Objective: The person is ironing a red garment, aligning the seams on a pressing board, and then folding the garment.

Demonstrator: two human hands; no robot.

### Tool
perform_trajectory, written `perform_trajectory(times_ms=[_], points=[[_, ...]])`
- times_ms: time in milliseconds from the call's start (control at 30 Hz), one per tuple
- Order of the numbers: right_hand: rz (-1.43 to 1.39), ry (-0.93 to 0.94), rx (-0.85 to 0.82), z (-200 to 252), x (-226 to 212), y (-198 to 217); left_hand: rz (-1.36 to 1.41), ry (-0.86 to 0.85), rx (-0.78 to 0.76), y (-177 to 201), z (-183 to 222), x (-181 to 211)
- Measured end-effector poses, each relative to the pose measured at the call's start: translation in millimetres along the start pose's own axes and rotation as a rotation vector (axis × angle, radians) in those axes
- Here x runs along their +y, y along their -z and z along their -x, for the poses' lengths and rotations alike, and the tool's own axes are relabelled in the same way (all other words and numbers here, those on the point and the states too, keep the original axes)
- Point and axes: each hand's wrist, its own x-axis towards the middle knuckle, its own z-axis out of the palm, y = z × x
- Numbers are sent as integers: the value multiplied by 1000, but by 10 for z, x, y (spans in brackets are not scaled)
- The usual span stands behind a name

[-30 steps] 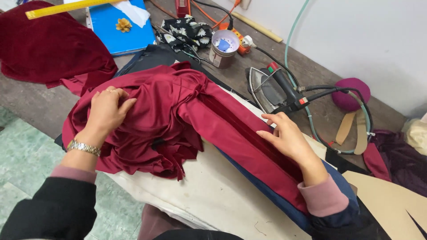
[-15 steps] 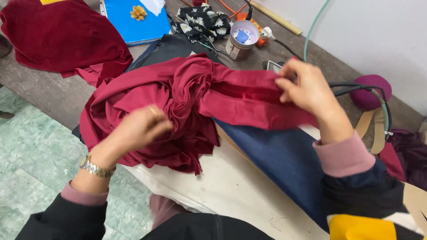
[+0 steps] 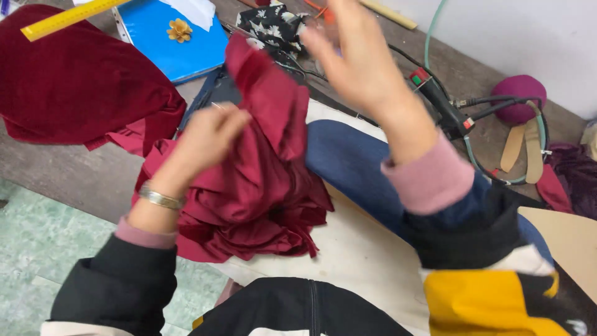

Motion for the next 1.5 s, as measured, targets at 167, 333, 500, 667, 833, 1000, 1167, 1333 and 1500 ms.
perform_trajectory(times_ms=[167, 333, 500, 667, 833, 1000, 1167, 1333, 1500], points=[[-431, -428, -222, 485, -521, -474, 413, 122, 202, 390, -262, -379], [-716, -838, -287, 761, -862, -1119, 915, 208, 283, 349, -298, 40], [-919, -960, -24, 733, -874, -1469, 989, 218, 137, -73, -265, 161], [-1125, -1171, 258, 942, -737, -1619, 927, 251, -89, -461, -190, -112], [-1095, -1147, 388, 1362, -614, -1751, 142, -360, -139, 97, -303, -69], [-1114, -1105, 580, 1400, -734, -1409, -191, -106, -600, 264, -206, -130], [-1448, -1116, 792, 1479, -650, -1114, 78, -200, -552, 242, 115, 280], [-1257, -1242, 822, 1622, -598, -1092, 431, -229, -403, -113, 425, 499], [-582, -1304, 487, 1668, -843, -895, 217, -259, -178, -227, 409, 518]])
